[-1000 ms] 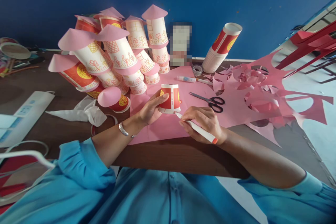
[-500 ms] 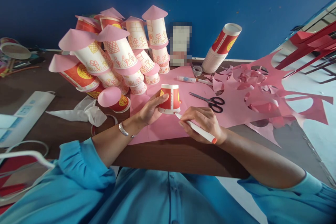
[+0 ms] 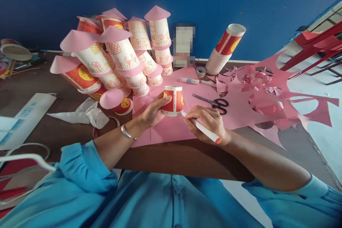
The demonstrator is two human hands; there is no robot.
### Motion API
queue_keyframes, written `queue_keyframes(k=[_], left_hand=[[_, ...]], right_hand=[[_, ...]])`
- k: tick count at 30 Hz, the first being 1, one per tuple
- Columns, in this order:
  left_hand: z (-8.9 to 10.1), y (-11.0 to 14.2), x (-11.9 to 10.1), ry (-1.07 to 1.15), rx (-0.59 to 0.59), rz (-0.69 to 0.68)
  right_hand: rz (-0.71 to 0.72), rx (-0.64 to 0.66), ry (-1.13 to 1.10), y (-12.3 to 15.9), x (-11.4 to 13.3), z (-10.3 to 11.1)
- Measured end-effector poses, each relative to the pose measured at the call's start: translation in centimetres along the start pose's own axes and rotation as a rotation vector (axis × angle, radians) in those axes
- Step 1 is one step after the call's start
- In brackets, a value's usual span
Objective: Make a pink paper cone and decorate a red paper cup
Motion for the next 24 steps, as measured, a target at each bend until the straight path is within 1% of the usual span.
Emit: queue_keyframes(k=[4, 8, 12, 17, 20, 24], left_hand=[[0.12, -0.05, 0.0, 0.021, -0.022, -0.001], [0.13, -0.14, 0.17, 0.06, -0.018, 0.024], [0.38, -0.21, 0.29, 0.073, -0.052, 0.008], [0.3, 0.12, 0.17, 0.002, -0.01, -0.026], [0.26, 0.16, 0.03, -0.015, -0.004, -0.028], [0.42, -0.12, -0.02, 0.021, -0.057, 0.012]], right_hand=[[0.028, -0.036, -0.019, -0.15, 0.28, 0.26], [0.039, -0.011, -0.07, -0.25, 0.43, 0.29], [0.061, -0.003, -0.099, -0.27, 0.5, 0.12], [0.062, 0.049, -0.158, -0.07, 0.73, -0.13], [0.073, 0.066, -0.163, -0.05, 0.89, -0.05], [0.094, 0.037, -0.151, -0.16, 0.88, 0.19]])
Point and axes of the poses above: each hand's wrist, its own y-axis away from the middle knuckle, its own z-axis out of the back of the hand, x = y × z, the point moved 4 cm from there along -y, towards the middle knuckle, and after that the axes turned 13 degrees about -x, right-handed, at the moved point
